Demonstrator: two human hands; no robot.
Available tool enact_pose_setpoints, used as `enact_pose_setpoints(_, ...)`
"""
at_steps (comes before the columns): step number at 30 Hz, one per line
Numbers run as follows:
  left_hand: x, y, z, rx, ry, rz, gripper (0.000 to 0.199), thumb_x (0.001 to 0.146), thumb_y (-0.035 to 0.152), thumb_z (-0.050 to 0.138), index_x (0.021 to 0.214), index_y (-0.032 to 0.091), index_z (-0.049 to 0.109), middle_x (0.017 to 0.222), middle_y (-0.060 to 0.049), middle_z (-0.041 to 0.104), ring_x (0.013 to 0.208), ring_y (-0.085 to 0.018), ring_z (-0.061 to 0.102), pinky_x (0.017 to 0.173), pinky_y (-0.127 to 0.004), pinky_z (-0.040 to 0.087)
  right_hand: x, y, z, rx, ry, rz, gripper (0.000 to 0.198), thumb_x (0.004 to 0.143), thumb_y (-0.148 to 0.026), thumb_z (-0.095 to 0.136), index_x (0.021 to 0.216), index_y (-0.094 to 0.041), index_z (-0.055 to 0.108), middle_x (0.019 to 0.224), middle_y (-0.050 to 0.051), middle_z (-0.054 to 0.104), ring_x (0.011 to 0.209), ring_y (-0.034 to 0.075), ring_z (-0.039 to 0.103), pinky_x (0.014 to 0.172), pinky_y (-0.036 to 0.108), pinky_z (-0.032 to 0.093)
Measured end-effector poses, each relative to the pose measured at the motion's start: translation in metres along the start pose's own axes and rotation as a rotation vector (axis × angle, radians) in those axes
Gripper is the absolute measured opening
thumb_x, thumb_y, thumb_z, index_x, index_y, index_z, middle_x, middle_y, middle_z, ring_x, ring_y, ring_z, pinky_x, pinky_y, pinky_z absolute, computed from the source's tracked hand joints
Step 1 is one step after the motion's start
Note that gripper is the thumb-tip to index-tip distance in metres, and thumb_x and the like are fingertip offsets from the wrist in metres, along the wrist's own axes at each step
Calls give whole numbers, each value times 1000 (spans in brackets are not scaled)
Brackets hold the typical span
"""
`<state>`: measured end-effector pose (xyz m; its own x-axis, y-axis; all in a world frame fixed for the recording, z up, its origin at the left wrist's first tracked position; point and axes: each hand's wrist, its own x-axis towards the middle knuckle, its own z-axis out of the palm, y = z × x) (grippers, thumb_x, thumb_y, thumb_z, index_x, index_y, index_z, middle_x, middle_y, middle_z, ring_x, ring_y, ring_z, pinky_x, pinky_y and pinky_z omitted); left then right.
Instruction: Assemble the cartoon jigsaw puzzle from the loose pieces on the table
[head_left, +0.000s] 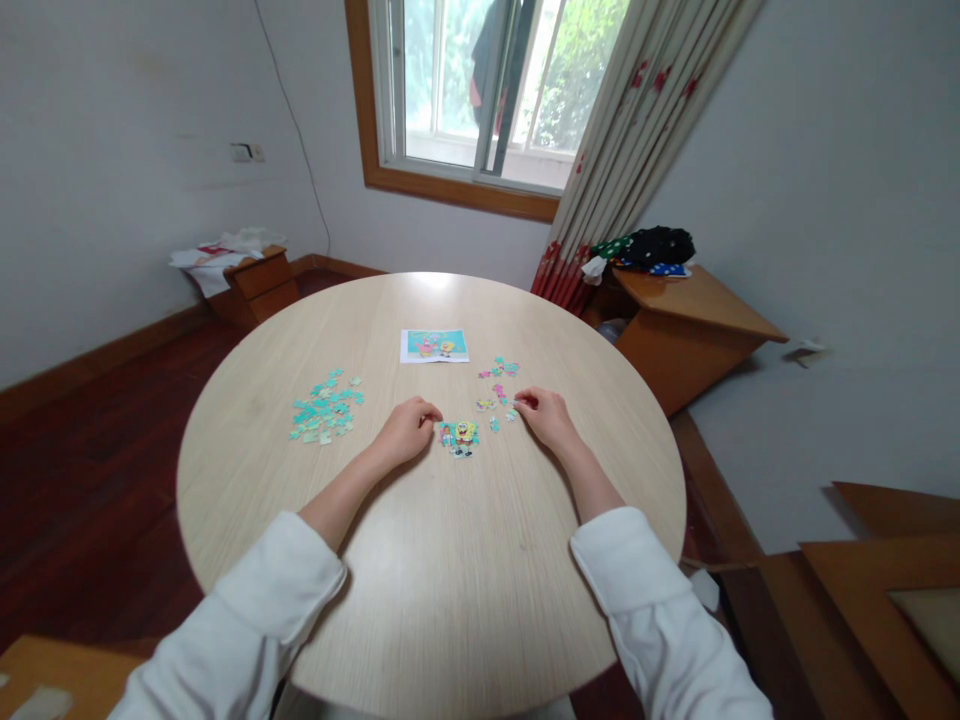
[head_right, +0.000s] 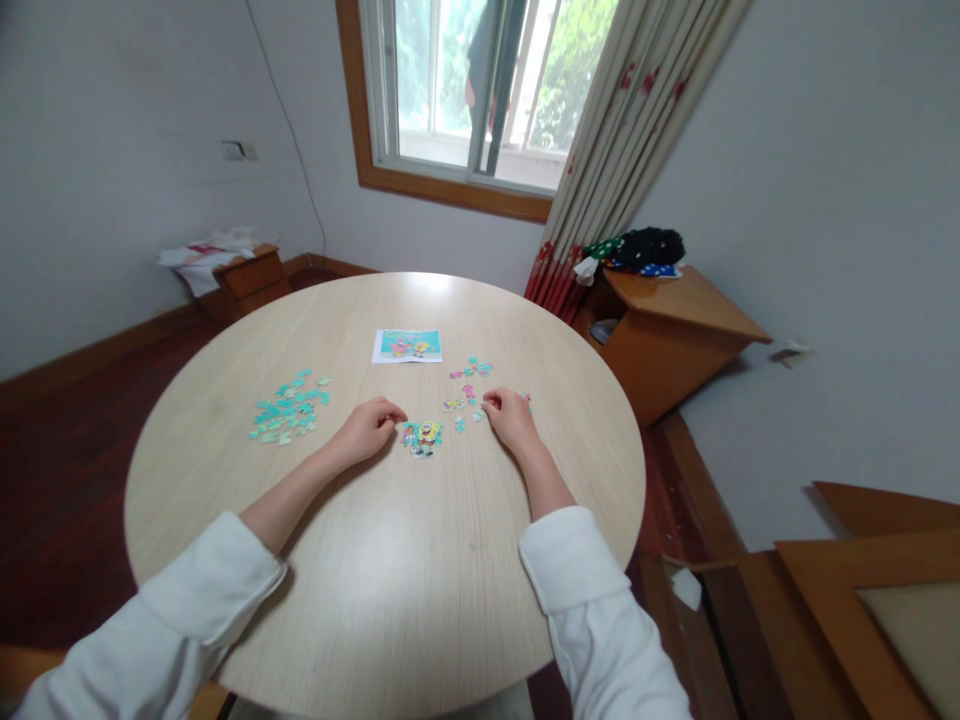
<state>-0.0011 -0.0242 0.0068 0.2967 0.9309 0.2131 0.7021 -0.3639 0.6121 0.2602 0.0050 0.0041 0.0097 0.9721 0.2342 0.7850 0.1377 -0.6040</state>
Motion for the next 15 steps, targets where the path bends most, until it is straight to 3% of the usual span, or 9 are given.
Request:
enact_pose_setpoints(5,-1,1,-1,5,-1,-10,33,72,8,40,85,14,70,86,-7,66,83,-18,62,81,-31,49,0,-1,1,-22,4,-2,16,78,-17,56,83,-16,71,86,7,73,79,16,65,79,29,47)
enact_pose_setpoints(15,0,0,-1,-8,8,-10,33,72,7,41,83,14,70,86,-7,65,83,-17,62,81,-30,49,0,4,2,-39,-52,-18,20,76,-15,61,93,-15,72,89,9,72,80,17,65,79,30,49)
